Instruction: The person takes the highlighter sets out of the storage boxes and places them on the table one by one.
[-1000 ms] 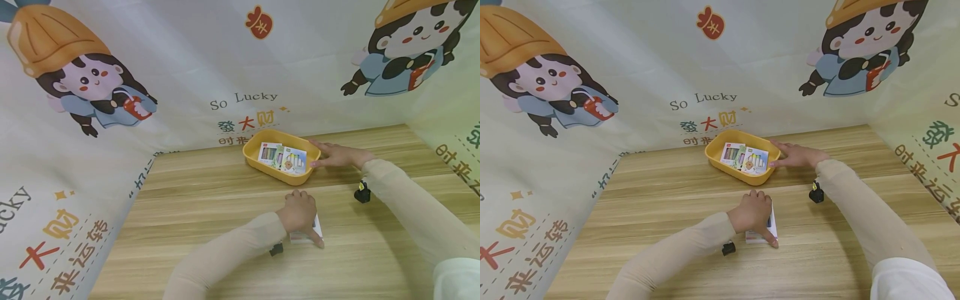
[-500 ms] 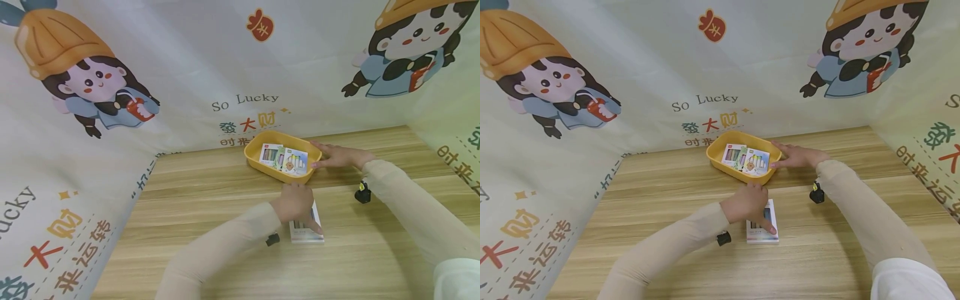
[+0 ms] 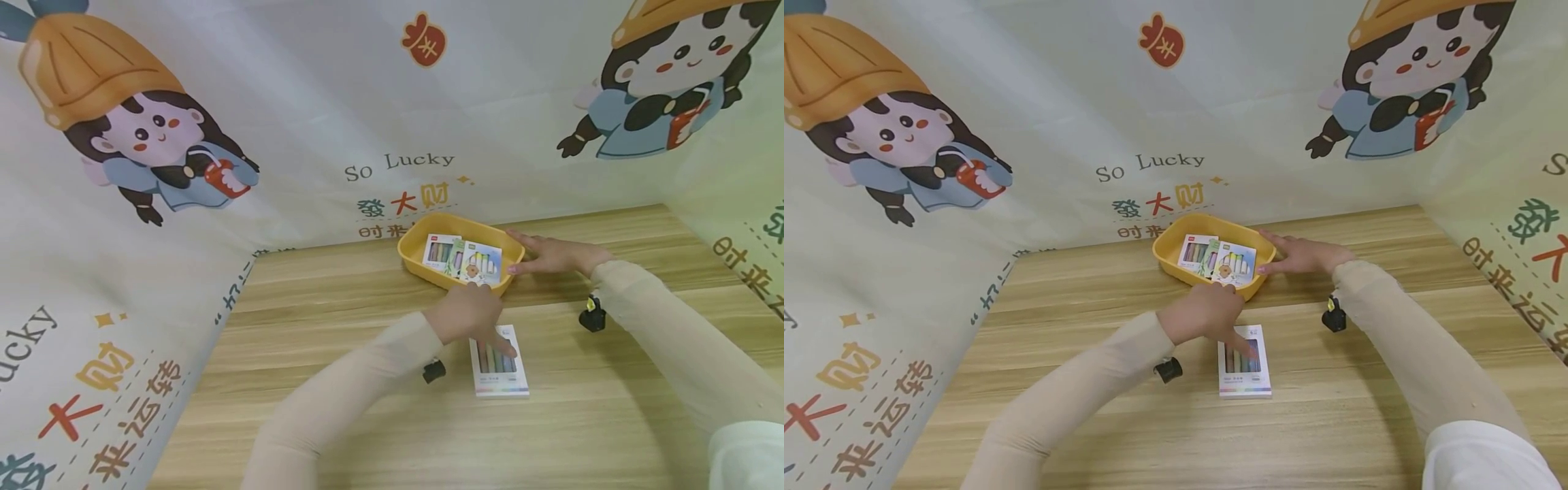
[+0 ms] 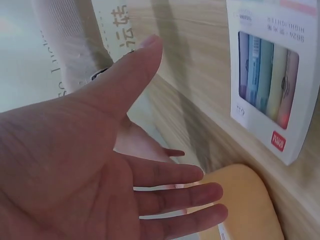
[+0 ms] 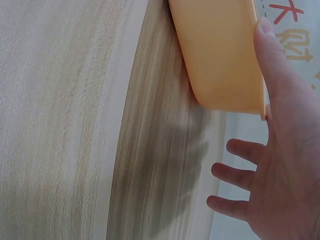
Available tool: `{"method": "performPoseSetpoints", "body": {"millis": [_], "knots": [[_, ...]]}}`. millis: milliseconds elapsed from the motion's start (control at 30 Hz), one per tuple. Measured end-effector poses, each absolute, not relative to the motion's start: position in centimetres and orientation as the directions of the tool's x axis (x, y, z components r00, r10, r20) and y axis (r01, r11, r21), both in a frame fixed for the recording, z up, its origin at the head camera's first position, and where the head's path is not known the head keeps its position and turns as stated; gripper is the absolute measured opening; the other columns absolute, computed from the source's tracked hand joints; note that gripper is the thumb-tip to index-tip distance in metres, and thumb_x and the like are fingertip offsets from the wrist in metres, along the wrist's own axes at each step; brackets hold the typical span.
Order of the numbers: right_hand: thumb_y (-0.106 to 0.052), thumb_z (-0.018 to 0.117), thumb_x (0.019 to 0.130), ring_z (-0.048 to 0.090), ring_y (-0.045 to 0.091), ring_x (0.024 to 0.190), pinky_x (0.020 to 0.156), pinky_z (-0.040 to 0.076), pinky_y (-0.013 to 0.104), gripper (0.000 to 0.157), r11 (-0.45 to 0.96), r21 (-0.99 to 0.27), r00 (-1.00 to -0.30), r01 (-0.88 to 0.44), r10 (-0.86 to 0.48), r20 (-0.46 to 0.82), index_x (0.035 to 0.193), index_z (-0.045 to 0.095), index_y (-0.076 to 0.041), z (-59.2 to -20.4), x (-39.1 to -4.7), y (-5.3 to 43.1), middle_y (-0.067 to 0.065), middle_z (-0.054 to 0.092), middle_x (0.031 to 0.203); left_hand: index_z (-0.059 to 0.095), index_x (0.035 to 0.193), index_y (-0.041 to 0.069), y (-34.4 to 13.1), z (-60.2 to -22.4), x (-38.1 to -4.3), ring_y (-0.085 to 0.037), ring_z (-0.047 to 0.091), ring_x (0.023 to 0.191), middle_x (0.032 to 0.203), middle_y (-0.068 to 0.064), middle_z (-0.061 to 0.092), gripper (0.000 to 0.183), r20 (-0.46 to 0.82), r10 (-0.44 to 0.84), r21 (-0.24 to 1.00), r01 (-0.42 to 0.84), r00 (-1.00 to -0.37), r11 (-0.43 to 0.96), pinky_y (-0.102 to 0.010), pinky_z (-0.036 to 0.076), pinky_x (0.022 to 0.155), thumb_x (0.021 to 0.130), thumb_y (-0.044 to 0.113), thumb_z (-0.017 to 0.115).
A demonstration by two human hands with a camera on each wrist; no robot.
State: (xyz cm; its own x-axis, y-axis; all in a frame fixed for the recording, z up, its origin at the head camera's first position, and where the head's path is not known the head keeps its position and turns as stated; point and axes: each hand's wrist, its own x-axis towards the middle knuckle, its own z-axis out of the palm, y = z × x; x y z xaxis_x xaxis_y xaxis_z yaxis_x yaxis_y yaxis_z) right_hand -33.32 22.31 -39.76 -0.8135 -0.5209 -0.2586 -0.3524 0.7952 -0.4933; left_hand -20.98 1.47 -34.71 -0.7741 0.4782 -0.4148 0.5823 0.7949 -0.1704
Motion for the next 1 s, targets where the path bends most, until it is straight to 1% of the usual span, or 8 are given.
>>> {"method": "performPoseSetpoints", "body": {"millis": [100,200,467,567,733,900,967,1000], "knots": [[-0.060,0.057,0.092,0.010,0.055,0.148,0.116,0.014,0.074,0.100,0.795,-0.496,-0.814,-0.348,-0.519,-0.261,0.160,-0.004,-0.018,-39.6,-33.2,22.3,0.025,0.003,0.165,0.071,0.115,0.019,1.2,-34.3,-21.2,-0.017,0.061,0.099,0.116,-0.001,0.066,0.071,-0.407,0.480,-0.170,0.580,-0.778,0.797,-0.032,0.056,0.078,0.075,0.077,0.064],[-0.059,0.057,0.093,0.010,0.055,0.148,0.116,0.014,0.074,0.100,0.791,-0.503,-0.812,-0.349,-0.523,-0.260,0.160,-0.004,-0.017,-39.5,-33.2,22.3,0.025,0.002,0.165,0.068,0.122,0.019,1.1,-34.0,-21.4,-0.019,0.063,0.106,0.122,-0.001,0.067,0.074,-0.404,0.479,-0.165,0.577,-0.779,0.800,-0.034,0.056,0.086,0.076,0.076,0.064],[-0.059,0.056,0.093,0.010,0.054,0.149,0.117,0.013,0.073,0.099,0.788,-0.498,-0.806,-0.364,-0.534,-0.256,0.160,-0.004,-0.018,-39.8,-33.4,22.4,0.023,0.002,0.166,0.061,0.130,0.017,0.5,-32.8,-22.6,-0.016,0.062,0.108,0.126,-0.002,0.066,0.078,-0.403,0.473,-0.165,0.571,-0.783,0.804,-0.038,0.056,0.092,0.079,0.075,0.062],[-0.059,0.055,0.093,0.010,0.054,0.149,0.117,0.013,0.073,0.098,0.789,-0.495,-0.808,-0.364,-0.532,-0.253,0.160,-0.004,-0.018,-39.8,-33.4,22.4,0.024,0.002,0.166,0.062,0.128,0.016,0.1,-32.0,-22.9,-0.017,0.063,0.108,0.124,-0.001,0.066,0.072,-0.394,0.480,-0.144,0.569,-0.783,0.810,-0.038,0.055,0.093,0.081,0.071,0.063],[-0.060,0.055,0.093,0.011,0.055,0.148,0.116,0.013,0.074,0.099,0.792,-0.493,-0.811,-0.361,-0.527,-0.254,0.160,-0.004,-0.018,-39.7,-33.3,22.4,0.025,0.003,0.165,0.064,0.121,0.014,-0.5,-31.3,-23.1,-0.017,0.064,0.103,0.118,-0.001,0.068,0.064,-0.381,0.488,-0.108,0.562,-0.785,0.820,-0.037,0.056,0.091,0.084,0.066,0.065],[-0.059,0.055,0.093,0.010,0.055,0.148,0.116,0.012,0.073,0.098,0.790,-0.493,-0.808,-0.364,-0.531,-0.255,0.160,-0.005,-0.019,-39.7,-33.3,22.5,0.024,0.002,0.165,0.063,0.126,0.015,-0.7,-31.2,-23.4,-0.019,0.062,0.116,0.129,-0.001,0.066,0.063,-0.379,0.482,-0.059,0.540,-0.790,0.839,-0.038,0.053,0.099,0.085,0.063,0.067],[-0.059,0.055,0.094,0.011,0.055,0.148,0.116,0.013,0.073,0.098,0.788,-0.497,-0.807,-0.365,-0.533,-0.253,0.160,-0.005,-0.018,-39.8,-33.4,22.5,0.024,0.002,0.165,0.063,0.126,0.016,-0.8,-31.2,-23.6,-0.019,0.062,0.117,0.130,0.000,0.066,0.061,-0.377,0.483,-0.043,0.535,-0.790,0.844,-0.038,0.052,0.101,0.085,0.062,0.067],[-0.059,0.055,0.094,0.010,0.054,0.148,0.117,0.012,0.072,0.098,0.787,-0.500,-0.807,-0.361,-0.533,-0.256,0.160,-0.005,-0.018,-39.9,-33.5,22.5,0.023,0.002,0.166,0.064,0.123,0.016,-0.8,-31.1,-23.8,-0.018,0.062,0.115,0.127,0.000,0.067,0.059,-0.377,0.485,-0.034,0.535,-0.789,0.844,-0.037,0.053,0.099,0.086,0.061,0.067]]}}
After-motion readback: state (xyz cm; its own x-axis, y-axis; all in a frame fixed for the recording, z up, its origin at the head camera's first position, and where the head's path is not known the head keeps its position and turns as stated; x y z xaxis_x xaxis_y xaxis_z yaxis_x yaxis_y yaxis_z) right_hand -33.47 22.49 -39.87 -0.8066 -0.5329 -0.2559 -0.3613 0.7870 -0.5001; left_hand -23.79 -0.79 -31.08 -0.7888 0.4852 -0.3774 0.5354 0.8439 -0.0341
